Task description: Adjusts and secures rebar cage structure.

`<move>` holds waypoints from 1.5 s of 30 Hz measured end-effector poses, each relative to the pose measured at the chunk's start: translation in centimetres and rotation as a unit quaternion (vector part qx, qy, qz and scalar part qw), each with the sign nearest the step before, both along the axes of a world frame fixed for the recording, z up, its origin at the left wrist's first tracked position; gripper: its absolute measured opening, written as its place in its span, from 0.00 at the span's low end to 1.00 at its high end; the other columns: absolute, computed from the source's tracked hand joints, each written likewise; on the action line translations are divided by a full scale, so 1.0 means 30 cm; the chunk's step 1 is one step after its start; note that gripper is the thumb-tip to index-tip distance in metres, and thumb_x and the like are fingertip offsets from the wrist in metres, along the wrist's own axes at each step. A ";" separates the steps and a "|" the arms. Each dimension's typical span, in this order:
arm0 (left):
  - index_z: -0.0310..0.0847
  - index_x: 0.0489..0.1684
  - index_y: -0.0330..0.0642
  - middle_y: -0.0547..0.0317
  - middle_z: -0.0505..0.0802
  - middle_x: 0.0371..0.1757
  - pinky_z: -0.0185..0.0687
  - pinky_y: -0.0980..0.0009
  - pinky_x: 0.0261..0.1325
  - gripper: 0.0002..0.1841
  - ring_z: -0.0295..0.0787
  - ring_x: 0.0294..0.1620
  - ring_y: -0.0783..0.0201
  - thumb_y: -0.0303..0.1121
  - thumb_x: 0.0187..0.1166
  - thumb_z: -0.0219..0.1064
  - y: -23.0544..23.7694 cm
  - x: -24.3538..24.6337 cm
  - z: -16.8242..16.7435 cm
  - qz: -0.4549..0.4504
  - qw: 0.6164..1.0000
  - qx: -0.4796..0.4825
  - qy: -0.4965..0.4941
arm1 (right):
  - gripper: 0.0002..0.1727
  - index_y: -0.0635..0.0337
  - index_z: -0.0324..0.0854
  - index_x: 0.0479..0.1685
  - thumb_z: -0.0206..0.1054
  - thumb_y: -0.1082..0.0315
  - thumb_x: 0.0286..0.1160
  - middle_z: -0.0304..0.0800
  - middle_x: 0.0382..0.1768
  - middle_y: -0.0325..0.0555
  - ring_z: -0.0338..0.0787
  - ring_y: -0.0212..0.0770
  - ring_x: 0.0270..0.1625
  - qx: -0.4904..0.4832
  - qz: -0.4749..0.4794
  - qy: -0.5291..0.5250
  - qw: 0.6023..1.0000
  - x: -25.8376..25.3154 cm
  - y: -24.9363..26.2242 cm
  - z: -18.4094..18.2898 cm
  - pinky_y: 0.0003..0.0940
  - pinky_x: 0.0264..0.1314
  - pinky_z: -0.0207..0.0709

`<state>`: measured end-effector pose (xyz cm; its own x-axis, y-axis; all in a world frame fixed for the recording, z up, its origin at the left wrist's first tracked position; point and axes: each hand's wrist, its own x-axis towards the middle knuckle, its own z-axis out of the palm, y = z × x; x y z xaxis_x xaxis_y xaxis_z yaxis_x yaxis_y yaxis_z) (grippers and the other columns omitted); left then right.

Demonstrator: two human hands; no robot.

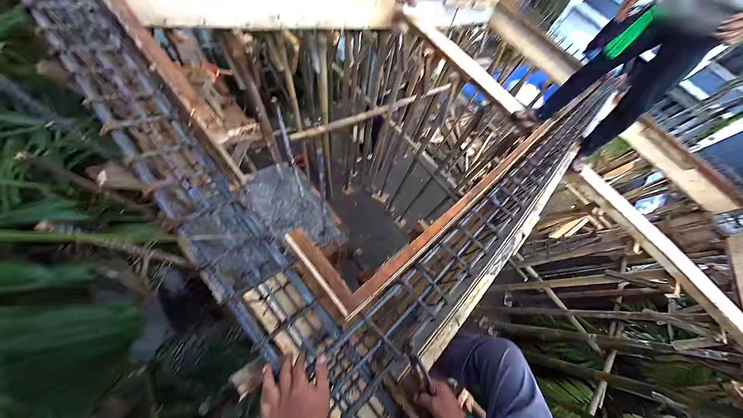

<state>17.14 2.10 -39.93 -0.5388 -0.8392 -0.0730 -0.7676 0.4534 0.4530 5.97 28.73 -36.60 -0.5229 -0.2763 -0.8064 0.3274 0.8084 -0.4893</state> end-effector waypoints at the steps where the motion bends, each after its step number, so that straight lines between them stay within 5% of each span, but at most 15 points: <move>1: 0.87 0.69 0.42 0.42 0.82 0.81 0.51 0.29 0.85 0.34 0.61 0.88 0.28 0.62 0.85 0.53 0.000 -0.008 -0.010 0.009 1.000 -0.013 0.015 | 0.16 0.66 0.87 0.50 0.71 0.61 0.76 0.91 0.38 0.54 0.91 0.49 0.43 -0.003 -0.006 -0.005 1.000 -0.004 0.007 -0.002 0.55 0.54 0.84; 7: 0.86 0.71 0.45 0.46 0.81 0.83 0.50 0.32 0.86 0.31 0.60 0.90 0.33 0.58 0.85 0.55 -0.002 -0.005 0.029 0.011 0.999 0.030 -0.033 | 0.15 0.63 0.85 0.45 0.69 0.60 0.71 0.87 0.26 0.45 0.87 0.40 0.28 0.026 -0.036 -0.014 0.999 0.027 0.047 0.109 0.46 0.38 0.84; 13: 0.84 0.73 0.48 0.52 0.78 0.85 0.47 0.34 0.88 0.31 0.56 0.93 0.37 0.60 0.87 0.52 -0.006 -0.004 0.028 0.008 0.998 0.039 -0.053 | 0.18 0.63 0.82 0.50 0.67 0.57 0.72 0.87 0.27 0.45 0.87 0.40 0.26 0.039 -0.026 -0.061 0.997 0.043 0.177 0.163 0.43 0.35 0.85; 20: 0.85 0.72 0.50 0.55 0.79 0.85 0.48 0.35 0.87 0.31 0.56 0.92 0.39 0.61 0.88 0.50 -0.011 -0.008 0.025 0.006 0.997 0.034 -0.065 | 0.31 0.66 0.64 0.76 0.65 0.68 0.72 0.81 0.33 0.49 0.78 0.38 0.18 0.036 -0.080 -0.096 0.991 -0.047 0.070 0.145 0.35 0.20 0.77; 22: 0.85 0.72 0.50 0.56 0.78 0.86 0.47 0.35 0.88 0.31 0.55 0.93 0.39 0.61 0.88 0.49 -0.012 -0.014 0.031 0.006 0.997 0.041 -0.068 | 0.32 0.65 0.64 0.77 0.65 0.68 0.71 0.81 0.35 0.51 0.78 0.40 0.22 0.072 -0.055 -0.057 0.994 -0.052 0.031 0.089 0.39 0.23 0.76; 24: 0.85 0.72 0.49 0.56 0.78 0.86 0.46 0.35 0.88 0.31 0.54 0.93 0.39 0.61 0.88 0.49 -0.011 -0.016 0.033 0.007 0.997 0.041 -0.069 | 0.35 0.62 0.62 0.82 0.67 0.68 0.73 0.87 0.49 0.61 0.89 0.53 0.41 0.115 0.053 -0.051 0.991 -0.055 0.011 0.057 0.55 0.45 0.83; 26: 0.86 0.71 0.49 0.56 0.79 0.85 0.46 0.35 0.88 0.32 0.55 0.93 0.40 0.62 0.87 0.49 -0.012 -0.017 0.032 0.010 0.997 0.036 -0.069 | 0.37 0.60 0.64 0.83 0.70 0.68 0.70 0.88 0.57 0.64 0.90 0.60 0.56 0.116 0.142 -0.065 0.981 -0.069 0.016 0.047 0.63 0.61 0.81; 28: 0.86 0.71 0.49 0.55 0.79 0.85 0.47 0.36 0.88 0.32 0.56 0.93 0.40 0.61 0.87 0.49 -0.011 -0.017 0.026 0.010 0.997 0.032 -0.068 | 0.36 0.62 0.67 0.81 0.70 0.69 0.67 0.88 0.57 0.63 0.91 0.57 0.53 0.099 0.097 -0.055 0.989 -0.074 0.025 0.042 0.60 0.57 0.83; 31: 0.85 0.72 0.49 0.53 0.78 0.85 0.47 0.34 0.87 0.32 0.56 0.93 0.39 0.61 0.88 0.49 -0.008 -0.015 0.025 0.006 0.997 0.032 -0.073 | 0.35 0.60 0.62 0.82 0.66 0.69 0.71 0.86 0.48 0.60 0.88 0.51 0.36 0.107 0.004 -0.037 0.994 -0.065 0.016 0.020 0.52 0.38 0.82; 35: 0.85 0.73 0.50 0.54 0.78 0.86 0.47 0.35 0.88 0.32 0.56 0.93 0.39 0.62 0.87 0.49 -0.007 -0.020 0.025 0.013 0.997 0.033 -0.072 | 0.37 0.59 0.67 0.82 0.71 0.66 0.69 0.90 0.55 0.62 0.91 0.60 0.54 0.127 0.163 -0.052 0.977 -0.078 0.015 0.044 0.63 0.60 0.82; 41: 0.82 0.75 0.45 0.44 0.74 0.87 0.37 0.34 0.92 0.25 0.53 0.93 0.34 0.48 0.86 0.59 0.010 -0.068 0.086 0.015 0.999 0.045 0.002 | 0.37 0.57 0.72 0.79 0.73 0.66 0.61 0.90 0.54 0.58 0.91 0.56 0.53 0.143 0.121 -0.033 0.982 -0.091 0.140 0.226 0.61 0.58 0.83; 45: 0.78 0.78 0.41 0.43 0.80 0.82 0.57 0.41 0.89 0.25 0.69 0.86 0.41 0.46 0.88 0.61 -0.006 -0.268 0.173 -0.145 0.978 0.135 0.068 | 0.38 0.58 0.78 0.73 0.74 0.65 0.49 0.91 0.43 0.47 0.90 0.43 0.40 0.052 0.133 0.018 0.990 -0.180 0.226 0.355 0.50 0.45 0.86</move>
<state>9.10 1.93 -34.73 -0.7714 -0.6097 -0.1822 -0.5492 0.4931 0.6748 0.57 35.52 -25.94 -0.4726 -0.3238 -0.8196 0.0802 0.9104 -0.4059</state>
